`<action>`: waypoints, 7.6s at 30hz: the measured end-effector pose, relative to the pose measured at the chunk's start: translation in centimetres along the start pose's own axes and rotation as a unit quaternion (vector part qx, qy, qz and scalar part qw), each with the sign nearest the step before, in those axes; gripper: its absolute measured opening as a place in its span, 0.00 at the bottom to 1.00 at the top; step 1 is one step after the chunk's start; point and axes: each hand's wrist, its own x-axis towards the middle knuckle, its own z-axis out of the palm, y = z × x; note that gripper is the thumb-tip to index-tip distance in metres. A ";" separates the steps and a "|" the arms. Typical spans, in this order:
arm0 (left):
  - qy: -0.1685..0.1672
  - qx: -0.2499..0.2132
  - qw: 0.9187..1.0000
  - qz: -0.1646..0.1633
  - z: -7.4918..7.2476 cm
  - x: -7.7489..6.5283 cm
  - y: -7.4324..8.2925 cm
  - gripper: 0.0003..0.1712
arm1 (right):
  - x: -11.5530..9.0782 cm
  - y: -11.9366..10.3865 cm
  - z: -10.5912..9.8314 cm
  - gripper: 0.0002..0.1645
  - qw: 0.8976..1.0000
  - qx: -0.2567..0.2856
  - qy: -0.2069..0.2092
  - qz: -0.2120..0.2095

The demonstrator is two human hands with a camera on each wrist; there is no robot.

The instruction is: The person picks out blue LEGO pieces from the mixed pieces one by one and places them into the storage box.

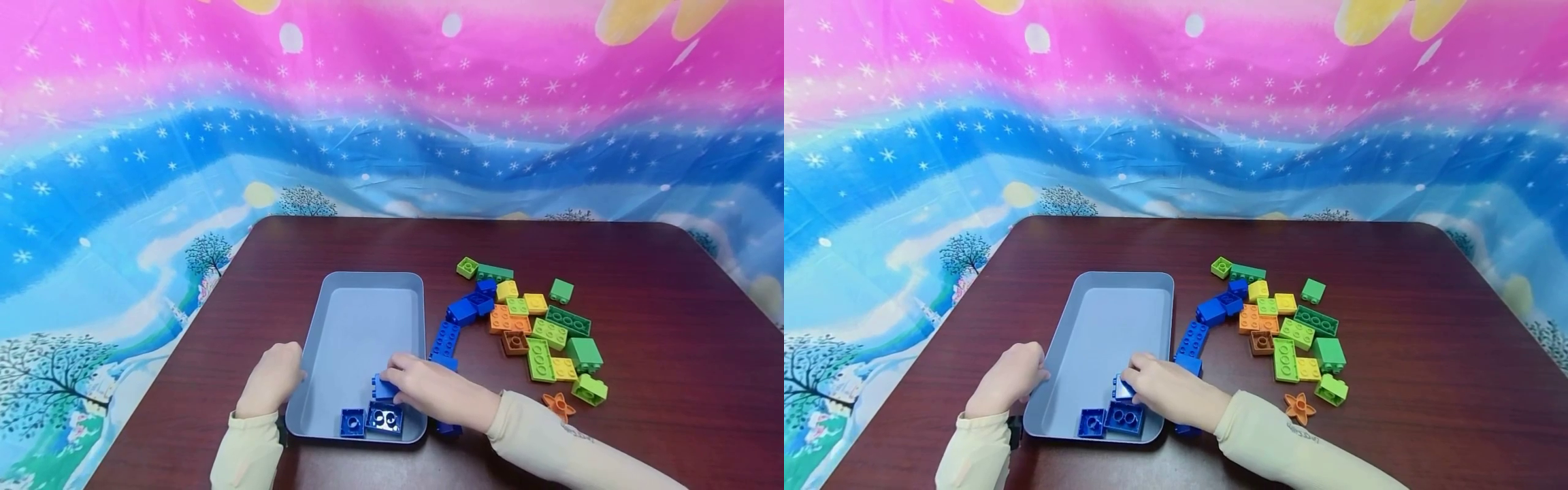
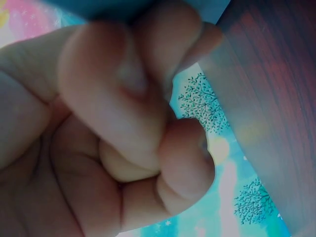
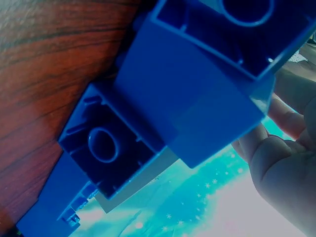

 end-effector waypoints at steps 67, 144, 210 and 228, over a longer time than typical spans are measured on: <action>-0.019 -0.011 1.000 -0.020 -0.2 0.1 0.2 0.09 | -1.8 0.7 -0.1 0.09 0.993 -0.025 0.115 -0.022; -0.029 -0.017 0.999 -0.028 -0.3 0.1 0.2 0.12 | -6.9 0.7 -0.3 0.15 0.994 -0.025 0.105 -0.023; -0.029 -0.019 0.999 -0.024 -0.2 0.2 0.1 0.11 | -6.2 -0.1 -1.9 0.15 0.992 -0.085 0.070 -0.066; -0.026 -0.019 0.999 -0.020 -0.2 0.3 0.1 0.12 | -6.5 -1.0 -3.4 0.13 0.999 -0.027 -0.008 -0.024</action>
